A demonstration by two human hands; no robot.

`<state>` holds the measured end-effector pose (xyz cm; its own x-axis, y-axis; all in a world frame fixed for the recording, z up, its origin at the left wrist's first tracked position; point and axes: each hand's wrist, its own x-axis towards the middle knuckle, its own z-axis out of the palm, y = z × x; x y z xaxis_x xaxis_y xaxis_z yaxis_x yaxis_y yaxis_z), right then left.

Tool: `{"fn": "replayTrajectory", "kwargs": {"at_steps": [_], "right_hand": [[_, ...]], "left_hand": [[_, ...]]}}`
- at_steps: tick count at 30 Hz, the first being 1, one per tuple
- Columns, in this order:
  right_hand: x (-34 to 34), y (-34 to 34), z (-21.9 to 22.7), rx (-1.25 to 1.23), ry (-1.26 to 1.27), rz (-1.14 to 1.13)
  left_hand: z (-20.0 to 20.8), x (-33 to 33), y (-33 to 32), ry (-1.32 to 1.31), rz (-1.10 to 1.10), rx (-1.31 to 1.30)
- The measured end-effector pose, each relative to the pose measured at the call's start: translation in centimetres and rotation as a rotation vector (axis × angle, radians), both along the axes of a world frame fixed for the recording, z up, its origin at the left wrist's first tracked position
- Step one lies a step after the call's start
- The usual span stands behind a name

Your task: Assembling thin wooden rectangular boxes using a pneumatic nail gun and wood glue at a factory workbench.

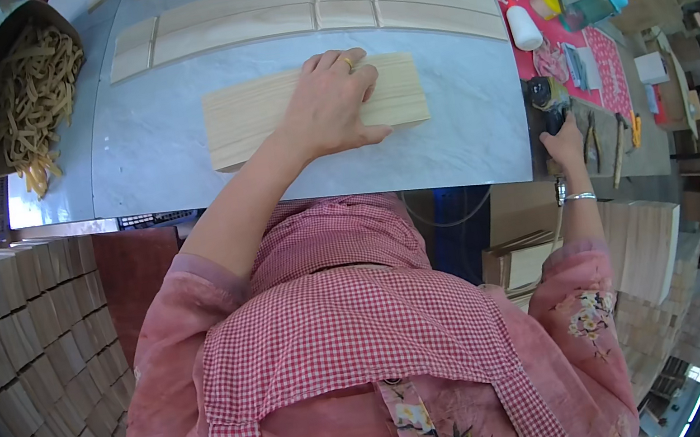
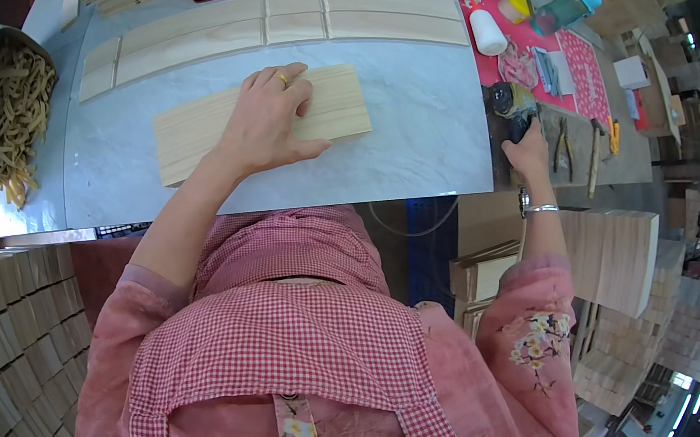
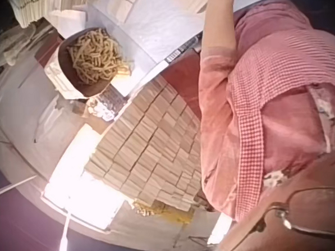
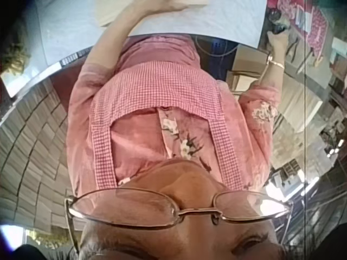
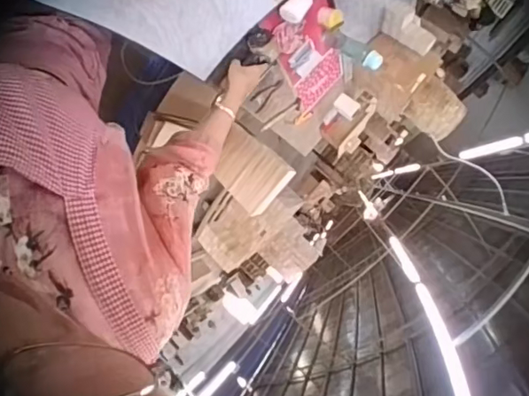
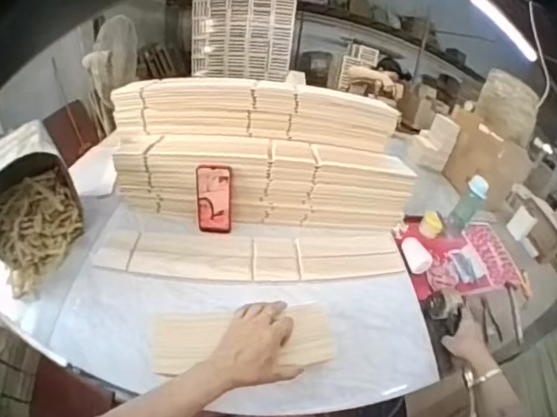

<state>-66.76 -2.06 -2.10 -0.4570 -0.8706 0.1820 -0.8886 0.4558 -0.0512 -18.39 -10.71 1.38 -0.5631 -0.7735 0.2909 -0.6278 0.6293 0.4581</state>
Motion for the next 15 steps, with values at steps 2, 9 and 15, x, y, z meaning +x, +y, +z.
{"fn": "replayTrajectory", "kwargs": {"at_steps": [2, 9, 15], "right_hand": [[1.1, -1.3, 3.1, 0.129, -0.186, -0.127], [11.4, 1.0, 13.7, 0.129, -0.639, 0.000], [22.1, 3.3, 17.5, 0.211, -0.801, 0.173]], "left_hand": [[-0.1, 0.1, 0.3, 0.010, 0.023, -0.001], [-0.2, 0.2, -0.1, 0.032, 0.051, -0.012], [-0.4, 0.1, 0.0, 0.083, 0.058, -0.035]]}}
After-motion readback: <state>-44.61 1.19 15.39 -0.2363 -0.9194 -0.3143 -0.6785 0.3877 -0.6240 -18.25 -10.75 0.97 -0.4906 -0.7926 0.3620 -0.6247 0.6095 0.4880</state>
